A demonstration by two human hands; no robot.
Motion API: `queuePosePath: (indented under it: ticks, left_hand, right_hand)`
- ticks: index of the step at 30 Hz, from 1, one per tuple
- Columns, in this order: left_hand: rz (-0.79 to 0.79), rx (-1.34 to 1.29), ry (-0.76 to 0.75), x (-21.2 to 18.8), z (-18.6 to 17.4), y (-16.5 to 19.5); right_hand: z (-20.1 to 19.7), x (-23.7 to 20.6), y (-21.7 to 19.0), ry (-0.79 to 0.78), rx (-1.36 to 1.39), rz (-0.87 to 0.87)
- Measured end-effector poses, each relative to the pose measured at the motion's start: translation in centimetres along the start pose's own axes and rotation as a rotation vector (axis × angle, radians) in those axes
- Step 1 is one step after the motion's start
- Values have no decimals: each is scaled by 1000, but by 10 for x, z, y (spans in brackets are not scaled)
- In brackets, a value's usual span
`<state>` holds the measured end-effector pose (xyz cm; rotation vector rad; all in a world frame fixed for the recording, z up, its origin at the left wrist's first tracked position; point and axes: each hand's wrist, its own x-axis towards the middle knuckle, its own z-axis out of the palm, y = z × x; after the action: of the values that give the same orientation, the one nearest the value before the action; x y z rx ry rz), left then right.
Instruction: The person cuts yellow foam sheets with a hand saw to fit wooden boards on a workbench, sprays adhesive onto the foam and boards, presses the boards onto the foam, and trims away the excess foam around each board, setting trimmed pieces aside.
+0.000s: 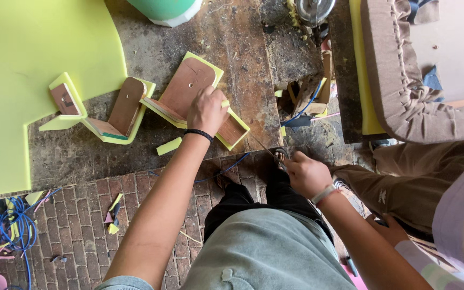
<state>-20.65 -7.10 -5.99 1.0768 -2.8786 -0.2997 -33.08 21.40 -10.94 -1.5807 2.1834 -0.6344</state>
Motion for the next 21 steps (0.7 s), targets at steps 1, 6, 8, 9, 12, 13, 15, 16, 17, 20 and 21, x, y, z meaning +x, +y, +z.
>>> queuePosePath:
  ticks: [1, 6, 8, 9, 12, 13, 15, 16, 17, 20, 21]
  left_hand:
    - [7, -3, 4, 0, 0, 0]
    - [15, 10, 25, -1, -1, 3]
    - [36, 30, 39, -1, -1, 4]
    - [47, 43, 43, -1, -2, 4]
    - [20, 14, 5, 0, -2, 4]
    - [48, 17, 33, 0, -3, 4]
    - [83, 13, 91, -2, -3, 5]
    - [79, 18, 84, -2, -3, 5]
    - [70, 19, 75, -3, -3, 6]
    - [69, 11, 76, -4, -5, 7]
    - [67, 2, 77, -5, -6, 7]
  right_hand:
    - [1, -2, 2, 8, -4, -11]
    - [9, 1, 7, -39, -29, -14]
    - [7, -10, 9, -71, -63, 18]
    - [5, -16, 10, -76, -85, 39]
    - [3, -28, 11, -79, -68, 62]
    - [4, -28, 11, -81, -44, 80]
    - [12, -17, 7, -9, -6, -3]
    - [17, -8, 5, 32, 15, -45]
    - [21, -2, 3, 43, 23, -46]
    - [22, 0, 3, 51, -5, -15]
    - [18, -6, 4, 15, -50, 18]
